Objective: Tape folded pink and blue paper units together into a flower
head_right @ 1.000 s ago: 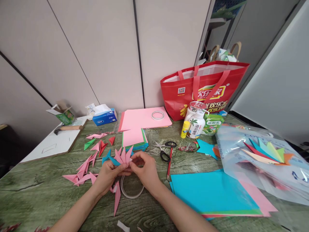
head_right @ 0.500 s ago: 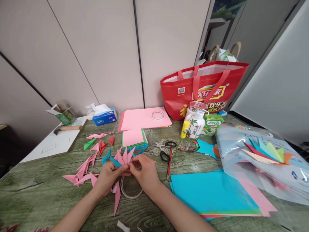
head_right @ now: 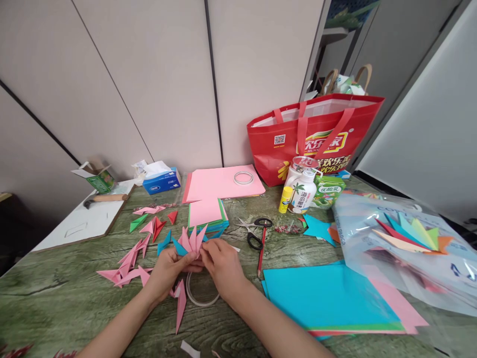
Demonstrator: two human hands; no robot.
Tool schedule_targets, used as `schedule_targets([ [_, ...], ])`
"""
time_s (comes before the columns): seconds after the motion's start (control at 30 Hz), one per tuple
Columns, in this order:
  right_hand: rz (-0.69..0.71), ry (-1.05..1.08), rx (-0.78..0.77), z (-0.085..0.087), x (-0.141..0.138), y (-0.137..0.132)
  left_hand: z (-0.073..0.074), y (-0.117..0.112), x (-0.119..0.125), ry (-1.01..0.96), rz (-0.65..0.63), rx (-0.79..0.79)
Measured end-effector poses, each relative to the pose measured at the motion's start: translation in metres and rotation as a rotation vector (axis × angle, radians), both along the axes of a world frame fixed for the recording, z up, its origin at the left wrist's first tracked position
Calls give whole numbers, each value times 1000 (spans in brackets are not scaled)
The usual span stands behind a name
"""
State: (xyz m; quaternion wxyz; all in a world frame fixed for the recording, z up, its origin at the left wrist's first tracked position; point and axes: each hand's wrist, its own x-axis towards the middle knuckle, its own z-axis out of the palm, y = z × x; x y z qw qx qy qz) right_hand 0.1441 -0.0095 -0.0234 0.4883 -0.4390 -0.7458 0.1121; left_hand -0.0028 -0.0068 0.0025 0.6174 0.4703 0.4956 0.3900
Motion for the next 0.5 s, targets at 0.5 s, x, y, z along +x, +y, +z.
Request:
schedule_targets([
  [0.5,34,-26,32,-4,4,2,0,3,-6,-81,-19,-58],
])
